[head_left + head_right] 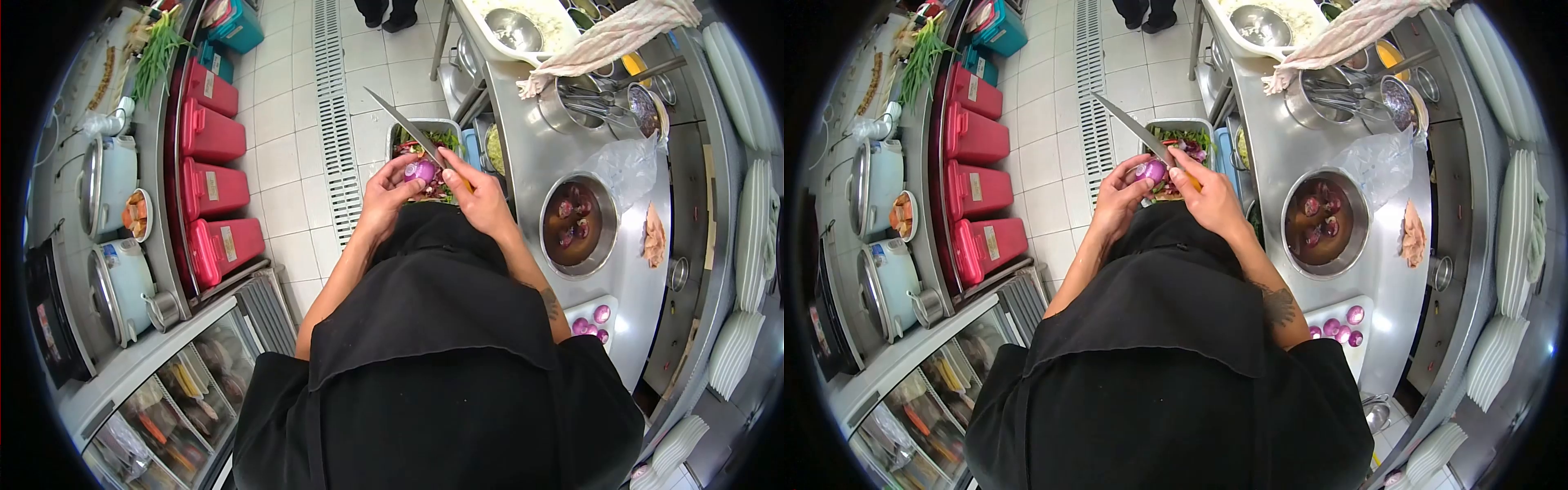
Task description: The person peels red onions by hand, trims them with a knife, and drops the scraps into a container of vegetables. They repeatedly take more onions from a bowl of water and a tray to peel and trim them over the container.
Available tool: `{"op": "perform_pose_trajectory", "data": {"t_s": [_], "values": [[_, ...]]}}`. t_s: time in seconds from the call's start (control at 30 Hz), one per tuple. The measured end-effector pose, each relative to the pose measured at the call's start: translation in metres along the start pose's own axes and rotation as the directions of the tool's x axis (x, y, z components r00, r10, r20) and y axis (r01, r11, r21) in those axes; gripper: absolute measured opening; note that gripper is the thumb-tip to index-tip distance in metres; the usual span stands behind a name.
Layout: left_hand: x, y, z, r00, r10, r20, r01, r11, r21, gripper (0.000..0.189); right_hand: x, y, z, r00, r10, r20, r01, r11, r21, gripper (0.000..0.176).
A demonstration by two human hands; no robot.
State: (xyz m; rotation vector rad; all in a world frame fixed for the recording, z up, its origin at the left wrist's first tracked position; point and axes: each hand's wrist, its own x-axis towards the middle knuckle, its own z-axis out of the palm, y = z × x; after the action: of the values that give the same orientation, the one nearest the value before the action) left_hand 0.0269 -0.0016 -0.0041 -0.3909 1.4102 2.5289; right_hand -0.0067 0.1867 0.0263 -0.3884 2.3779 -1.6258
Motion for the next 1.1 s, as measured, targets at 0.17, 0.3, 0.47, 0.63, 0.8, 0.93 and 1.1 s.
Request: {"op": "perform_pose_trajectory", "data": {"t_s": [0.17,0.3,0.47,0.63,0.8,0.93,1.1], "values": [[0.001,0.003,-0.003,0.999,-0.005,0.053,0.012,0.992,-0.125,0.048,0.002,0.006,0.002,0.998,-0.066,-0.01,0.066,0.998,0.003,0.045],[0.002,0.003,-0.01,0.999,-0.005,0.05,0.012,0.99,-0.138,0.049,-0.002,-0.006,-0.002,0.95,0.226,0.217,-0.296,0.872,0.389,0.051],[0.002,0.004,-0.011,0.995,0.012,0.099,0.002,0.99,-0.141,0.049,-0.001,-0.014,-0.007,0.902,0.229,0.367,-0.371,0.844,0.387,0.052],[0.003,0.007,-0.005,1.0,-0.022,-0.017,0.023,1.0,0.021,0.055,0.001,-0.011,-0.001,0.92,0.163,0.356,-0.282,0.906,0.314,0.049],[0.001,0.013,-0.003,0.996,0.05,-0.075,-0.044,0.996,0.078,0.061,0.006,-0.007,-0.008,0.92,0.27,0.284,-0.364,0.858,0.362,0.045],[0.002,0.017,-0.001,0.984,0.128,-0.121,-0.085,0.947,0.31,0.063,0.008,-0.002,-0.003,0.938,0.195,0.288,-0.275,0.922,0.272,0.047],[0.012,-0.002,-0.009,0.977,0.154,-0.145,-0.087,0.919,0.385,0.061,0.008,-0.009,-0.003,0.894,0.252,0.37,-0.393,0.836,0.382,0.051]]}}
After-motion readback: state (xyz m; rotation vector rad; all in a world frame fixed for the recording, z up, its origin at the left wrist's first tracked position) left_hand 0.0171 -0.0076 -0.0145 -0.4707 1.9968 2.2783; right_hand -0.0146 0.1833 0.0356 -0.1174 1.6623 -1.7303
